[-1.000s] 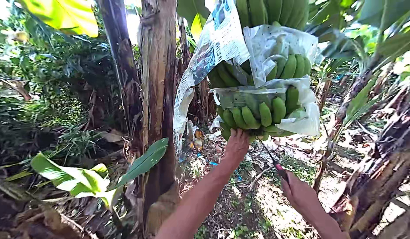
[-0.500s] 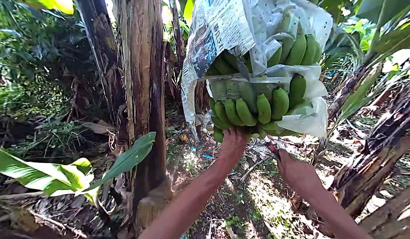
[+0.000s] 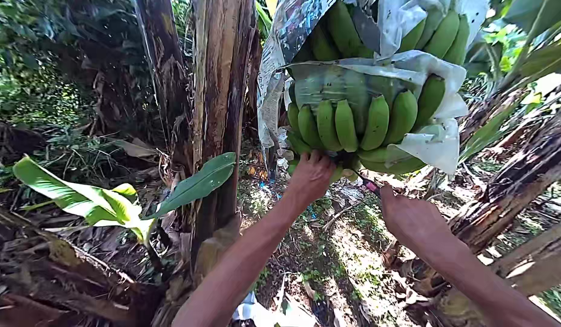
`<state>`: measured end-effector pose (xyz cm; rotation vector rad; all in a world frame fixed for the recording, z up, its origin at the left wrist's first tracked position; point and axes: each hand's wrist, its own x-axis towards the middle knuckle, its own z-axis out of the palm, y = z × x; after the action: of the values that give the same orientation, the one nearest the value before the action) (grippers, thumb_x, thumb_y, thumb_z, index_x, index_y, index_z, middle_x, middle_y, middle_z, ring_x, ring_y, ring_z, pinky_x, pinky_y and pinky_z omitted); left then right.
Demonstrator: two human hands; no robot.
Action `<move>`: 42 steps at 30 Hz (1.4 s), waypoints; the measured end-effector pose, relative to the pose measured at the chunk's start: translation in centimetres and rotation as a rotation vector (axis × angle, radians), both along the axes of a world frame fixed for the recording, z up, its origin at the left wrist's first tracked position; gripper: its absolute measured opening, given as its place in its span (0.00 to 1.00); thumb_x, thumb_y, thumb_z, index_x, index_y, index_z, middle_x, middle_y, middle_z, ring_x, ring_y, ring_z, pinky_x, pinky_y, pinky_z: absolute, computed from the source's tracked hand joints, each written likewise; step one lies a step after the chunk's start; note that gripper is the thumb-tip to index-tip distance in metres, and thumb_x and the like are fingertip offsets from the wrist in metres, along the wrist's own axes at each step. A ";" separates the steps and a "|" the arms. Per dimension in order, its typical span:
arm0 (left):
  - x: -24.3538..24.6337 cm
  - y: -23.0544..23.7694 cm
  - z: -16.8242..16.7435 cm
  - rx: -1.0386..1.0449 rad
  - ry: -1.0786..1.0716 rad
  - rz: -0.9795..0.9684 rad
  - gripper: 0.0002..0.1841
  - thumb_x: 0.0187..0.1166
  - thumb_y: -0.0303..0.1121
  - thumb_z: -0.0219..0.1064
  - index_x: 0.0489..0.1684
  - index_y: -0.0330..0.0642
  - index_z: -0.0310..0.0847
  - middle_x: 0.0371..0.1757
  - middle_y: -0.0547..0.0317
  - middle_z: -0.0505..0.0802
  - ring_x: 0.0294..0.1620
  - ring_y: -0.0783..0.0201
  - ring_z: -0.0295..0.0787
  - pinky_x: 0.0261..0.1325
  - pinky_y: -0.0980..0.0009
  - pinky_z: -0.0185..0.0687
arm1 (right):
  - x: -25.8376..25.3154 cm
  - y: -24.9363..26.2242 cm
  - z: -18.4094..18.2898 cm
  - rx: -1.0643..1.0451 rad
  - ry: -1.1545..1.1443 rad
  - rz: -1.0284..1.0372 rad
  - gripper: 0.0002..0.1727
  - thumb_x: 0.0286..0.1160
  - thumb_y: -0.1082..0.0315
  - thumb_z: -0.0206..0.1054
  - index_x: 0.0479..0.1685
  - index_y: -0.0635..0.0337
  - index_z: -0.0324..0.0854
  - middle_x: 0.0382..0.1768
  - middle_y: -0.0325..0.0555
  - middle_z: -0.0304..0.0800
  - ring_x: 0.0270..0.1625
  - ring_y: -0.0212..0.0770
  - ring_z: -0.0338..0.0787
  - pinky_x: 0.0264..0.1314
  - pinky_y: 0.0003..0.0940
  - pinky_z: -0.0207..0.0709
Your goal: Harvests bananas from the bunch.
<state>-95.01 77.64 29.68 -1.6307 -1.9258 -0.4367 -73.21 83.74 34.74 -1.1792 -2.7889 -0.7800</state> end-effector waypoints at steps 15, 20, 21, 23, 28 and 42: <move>2.7 -4.7 -0.1 0.210 -0.024 -0.155 0.18 0.66 0.49 0.77 0.45 0.46 0.90 0.44 0.54 0.94 0.53 0.48 0.89 0.59 0.48 0.80 | 6.4 -6.7 3.9 0.061 -0.107 -0.139 0.13 0.87 0.66 0.53 0.62 0.61 0.71 0.23 0.56 0.86 0.30 0.65 0.93 0.27 0.57 0.81; 1.1 -5.2 -1.4 0.280 -0.008 -0.146 0.18 0.65 0.50 0.77 0.42 0.46 0.89 0.41 0.55 0.93 0.50 0.49 0.90 0.58 0.48 0.82 | 15.0 -7.2 4.8 -0.280 -0.069 -0.323 0.21 0.89 0.61 0.54 0.65 0.73 0.73 0.38 0.77 0.88 0.44 0.80 0.90 0.41 0.75 0.79; 1.0 -5.1 -1.6 0.282 -0.023 -0.133 0.18 0.65 0.50 0.76 0.41 0.46 0.89 0.41 0.55 0.93 0.50 0.49 0.90 0.58 0.48 0.81 | 16.7 -6.1 4.0 -0.378 0.015 -0.278 0.22 0.89 0.59 0.55 0.63 0.74 0.73 0.37 0.77 0.87 0.42 0.79 0.90 0.40 0.76 0.78; 0.7 -4.8 -2.0 0.270 -0.043 -0.118 0.18 0.65 0.50 0.77 0.40 0.46 0.89 0.41 0.54 0.92 0.50 0.48 0.89 0.59 0.48 0.81 | 18.0 -4.4 0.5 -0.633 0.312 -0.083 0.23 0.88 0.56 0.56 0.59 0.72 0.76 0.28 0.67 0.83 0.29 0.67 0.86 0.32 0.67 0.77; -1.6 -3.3 -3.1 0.188 -0.048 -0.053 0.20 0.69 0.52 0.75 0.43 0.44 0.89 0.44 0.51 0.93 0.53 0.46 0.90 0.64 0.46 0.81 | 11.0 -1.7 -8.8 -1.240 1.132 0.090 0.20 0.85 0.55 0.54 0.64 0.57 0.77 0.20 0.39 0.76 0.10 0.35 0.72 0.09 0.34 0.73; -0.8 0.5 -3.6 0.199 -0.036 0.015 0.21 0.66 0.52 0.75 0.44 0.44 0.89 0.46 0.49 0.95 0.53 0.44 0.92 0.62 0.44 0.83 | 2.4 6.2 -9.5 -1.885 1.298 0.187 0.22 0.93 0.54 0.43 0.62 0.59 0.75 0.17 0.38 0.73 0.06 0.29 0.68 0.05 0.25 0.70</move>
<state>-95.82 78.18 26.07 -1.4888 -1.8536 -0.6344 -70.83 89.91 25.26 -0.6223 -1.6132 2.1262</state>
